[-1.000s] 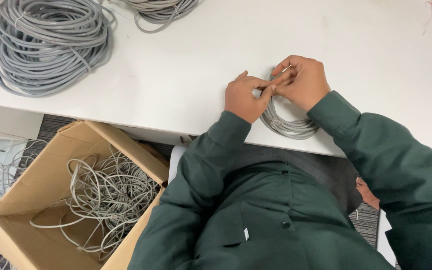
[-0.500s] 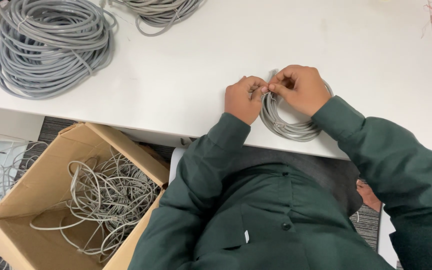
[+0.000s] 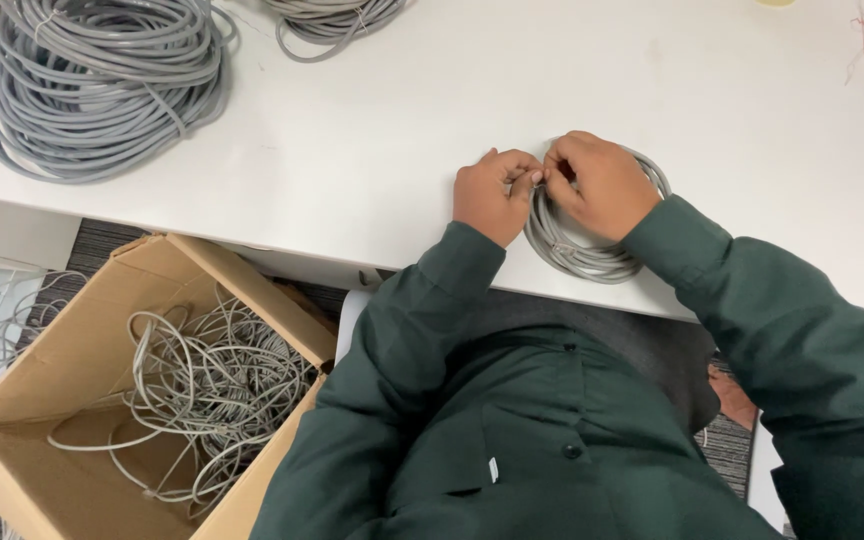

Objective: The person uncoils a grey cable by hand and then recoils it into a smaller loop before securing the bundle by twisting a thin wire around it.

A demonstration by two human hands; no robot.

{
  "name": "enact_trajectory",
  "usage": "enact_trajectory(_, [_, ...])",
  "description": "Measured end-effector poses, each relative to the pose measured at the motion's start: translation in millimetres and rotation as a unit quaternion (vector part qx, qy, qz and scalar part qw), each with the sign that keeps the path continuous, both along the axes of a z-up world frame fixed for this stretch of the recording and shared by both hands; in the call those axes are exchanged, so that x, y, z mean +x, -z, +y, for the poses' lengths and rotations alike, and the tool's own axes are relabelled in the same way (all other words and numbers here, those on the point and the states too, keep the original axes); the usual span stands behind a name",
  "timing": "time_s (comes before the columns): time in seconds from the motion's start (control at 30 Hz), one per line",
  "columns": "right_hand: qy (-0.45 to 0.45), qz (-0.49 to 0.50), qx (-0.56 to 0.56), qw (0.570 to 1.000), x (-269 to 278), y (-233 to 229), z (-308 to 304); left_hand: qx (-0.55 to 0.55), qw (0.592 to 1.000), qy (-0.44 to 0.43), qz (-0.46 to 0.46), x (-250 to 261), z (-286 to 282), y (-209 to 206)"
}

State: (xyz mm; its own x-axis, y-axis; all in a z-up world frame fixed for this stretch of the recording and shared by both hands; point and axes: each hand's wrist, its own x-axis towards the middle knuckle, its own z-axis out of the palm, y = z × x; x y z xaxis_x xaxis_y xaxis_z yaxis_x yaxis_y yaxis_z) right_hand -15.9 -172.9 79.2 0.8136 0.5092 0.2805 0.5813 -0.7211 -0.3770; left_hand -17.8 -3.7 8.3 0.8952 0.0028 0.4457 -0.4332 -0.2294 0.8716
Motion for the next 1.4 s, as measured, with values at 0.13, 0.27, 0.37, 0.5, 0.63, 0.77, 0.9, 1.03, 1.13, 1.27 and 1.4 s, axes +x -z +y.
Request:
enact_trajectory(0.13, [0.013, 0.079, 0.05, 0.995, 6.0, 2.5, -4.3, 0.002, 1.0, 0.003, -0.002, 0.5, -0.9, 1.0])
enact_trajectory(0.27, [0.015, 0.099, 0.074, 0.992, 6.6, 2.5, -4.3, -0.002, 1.0, 0.012, -0.003, 0.1, -0.9, -0.1])
enact_trajectory(0.37, [0.019, 0.09, 0.079, 0.993, 5.0, 0.9, -1.5, -0.008, 1.0, -0.005, -0.029, -0.9, -2.3, -0.4])
enact_trajectory(0.5, [0.015, 0.075, 0.077, 0.994, 5.8, 4.3, -2.2, -0.024, 0.999, -0.003, 0.046, -3.0, -3.6, -1.6])
enact_trajectory(0.63, [-0.005, 0.054, 0.089, 0.995, 4.7, 4.4, -5.8, 0.021, 0.999, -0.015, 0.045, 0.1, -6.8, 6.1])
enact_trajectory(0.77, [-0.037, 0.052, 0.096, 0.993, 4.7, 1.1, -8.0, 0.021, 0.999, -0.007, 0.036, 5.6, -10.5, 18.3])
enact_trajectory(0.9, [-0.052, 0.042, 0.069, 0.995, 2.0, -9.7, -6.5, 0.035, 0.998, 0.002, 0.052, 7.6, -9.5, 17.9])
enact_trajectory(1.03, [-0.056, 0.021, 0.046, 0.997, -1.0, -15.6, -4.7, 0.035, 0.998, 0.008, 0.061, 7.6, -9.9, 17.9])
enact_trajectory(1.13, [-0.027, 0.046, 0.053, 0.997, 3.7, -7.7, -5.1, 0.035, 0.998, 0.003, 0.054, 8.4, -10.1, 18.4])
enact_trajectory(1.27, [0.001, 0.07, 0.05, 0.996, 5.5, -3.3, -1.0, 0.027, 0.996, 0.008, 0.086, 5.8, -9.0, 13.0])
enact_trajectory(1.4, [-0.012, 0.035, 0.034, 0.999, 4.6, 1.0, -5.0, 0.026, 0.997, -0.011, 0.066, 7.7, -11.1, 19.9])
